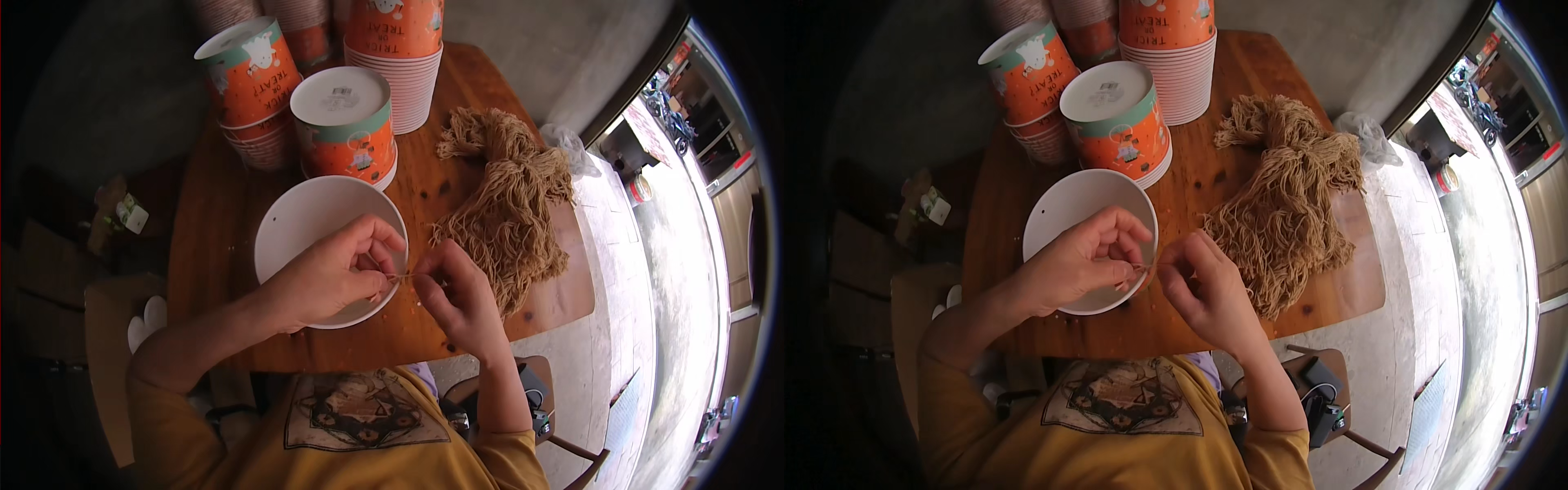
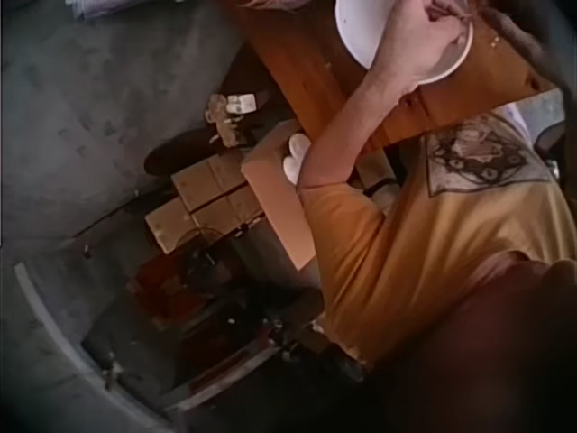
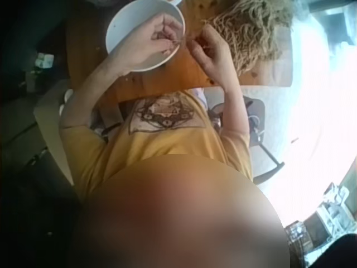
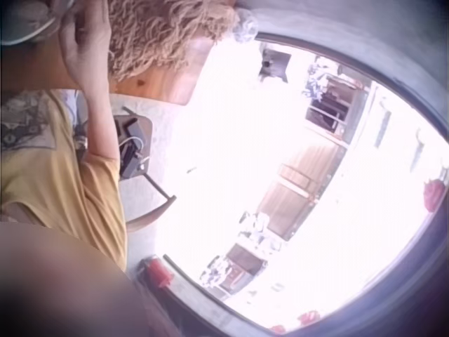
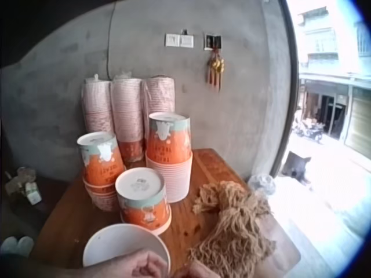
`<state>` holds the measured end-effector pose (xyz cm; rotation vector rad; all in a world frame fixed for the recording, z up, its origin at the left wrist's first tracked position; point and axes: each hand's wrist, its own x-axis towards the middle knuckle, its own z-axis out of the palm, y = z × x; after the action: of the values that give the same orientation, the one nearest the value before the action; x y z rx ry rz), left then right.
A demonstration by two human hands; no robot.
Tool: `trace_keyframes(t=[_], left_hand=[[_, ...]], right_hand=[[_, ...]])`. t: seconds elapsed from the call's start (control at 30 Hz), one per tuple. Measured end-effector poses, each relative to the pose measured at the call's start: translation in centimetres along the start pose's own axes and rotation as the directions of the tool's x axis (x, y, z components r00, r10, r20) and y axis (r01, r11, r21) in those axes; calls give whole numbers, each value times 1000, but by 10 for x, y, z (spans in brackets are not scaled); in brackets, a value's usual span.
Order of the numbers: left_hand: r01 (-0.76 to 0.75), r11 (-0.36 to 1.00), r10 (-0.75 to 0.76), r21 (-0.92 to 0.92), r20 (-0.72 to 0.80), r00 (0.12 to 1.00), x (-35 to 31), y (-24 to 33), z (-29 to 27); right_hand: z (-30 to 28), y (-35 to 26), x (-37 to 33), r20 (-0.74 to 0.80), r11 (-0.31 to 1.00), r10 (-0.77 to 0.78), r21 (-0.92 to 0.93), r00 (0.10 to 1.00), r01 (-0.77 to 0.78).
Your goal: Threading a string through the holes of decorative paper buckets for assembly.
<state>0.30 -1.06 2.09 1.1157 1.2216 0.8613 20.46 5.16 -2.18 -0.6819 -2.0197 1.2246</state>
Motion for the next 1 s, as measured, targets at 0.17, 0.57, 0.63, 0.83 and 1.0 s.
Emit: trace_keyframes(t=[0.17, 0.57, 0.63, 0.83, 1.0], left_hand=[[-54, 998, 55, 21, -44, 998, 1, -6, 2], [-142, 976, 150, 163, -37, 988, -2, -11, 3], [-187, 939, 199, 289, -14, 980, -1, -16, 0], [-215, 854, 258, 474, -28, 966, -2, -12, 0], [-395, 607, 545, 690, 1, 838, -2, -15, 4]], right_hand=[[5, -11, 0, 17, 991, 125, -46, 992, -124], [18, -14, -1, -91, 954, -71, -296, 993, 42], [18, -17, -1, -84, 957, -36, -291, 996, 10], [20, -18, -2, -93, 959, 13, -281, 996, -39], [22, -14, -3, -103, 953, -53, -301, 993, 20]])
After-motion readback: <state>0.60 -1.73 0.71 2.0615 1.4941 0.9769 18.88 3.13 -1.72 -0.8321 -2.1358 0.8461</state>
